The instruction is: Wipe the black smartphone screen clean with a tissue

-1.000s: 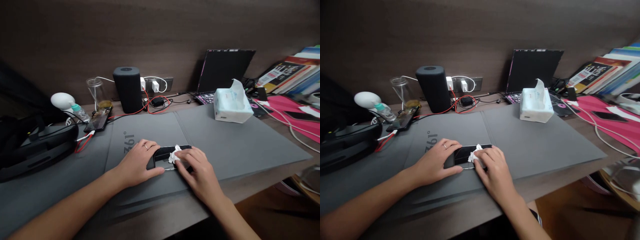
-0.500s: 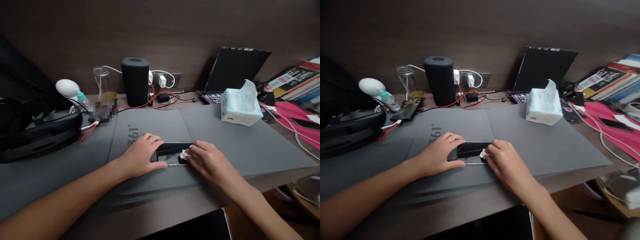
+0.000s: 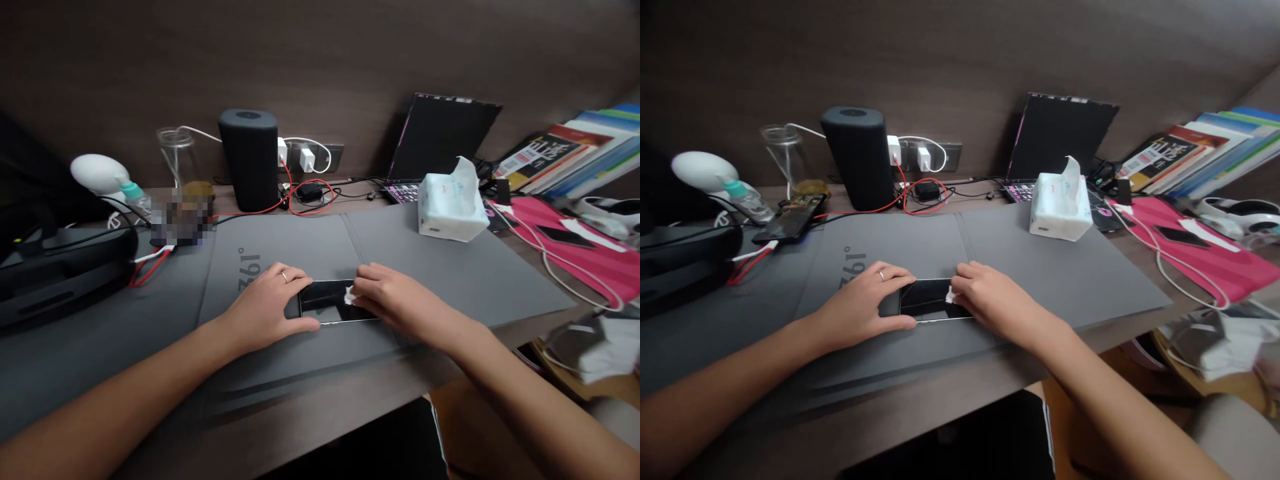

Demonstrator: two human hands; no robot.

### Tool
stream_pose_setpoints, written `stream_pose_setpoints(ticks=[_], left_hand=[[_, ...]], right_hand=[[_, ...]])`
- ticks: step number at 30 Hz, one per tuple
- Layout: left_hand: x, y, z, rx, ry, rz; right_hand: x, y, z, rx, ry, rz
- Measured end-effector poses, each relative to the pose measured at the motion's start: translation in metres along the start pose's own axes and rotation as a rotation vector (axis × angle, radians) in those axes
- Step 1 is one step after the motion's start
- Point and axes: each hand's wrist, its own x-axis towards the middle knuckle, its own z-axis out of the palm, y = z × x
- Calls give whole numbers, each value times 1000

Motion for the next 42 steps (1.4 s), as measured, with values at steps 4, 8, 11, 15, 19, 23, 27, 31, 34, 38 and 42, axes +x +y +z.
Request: stream_pose_setpoints(ticks=[4,8,11,15,19,23,27,31,34,38,42], left_hand=[[1,1,-1,-12,1,-2],[1,2,0,-17,-9,-15],[0,1,1,-35,-12,-11],[-1,-1,2,-32,3,-1],[-1,0,0,-32,10,-1],[0,2,-1,-35,8,-13],[0,2,0,-19,9,-12],[0,2,0,3,-20,-5],[1,3,-1,7,-45,-8],[0,4,-1,25,-37,-16],[-1,2,-1,15,-43,-21]], right_hand=[[2,-3,-2,-24,-3,-21],[35,-34,6,-14,1,-142],[47,-44,10,19,33,-170],[24,-22,6,4,32,-46],[-11,7,-4,1,12,59],[-22,12,-9,-21,0,84],[-3,-6,-1,-35,23,37],[30,-34,12,-13,85,-24],[40,-45,19,32,134,-48],[12,-27,18,105,137,23],[-30,-2,13,102,145,149]])
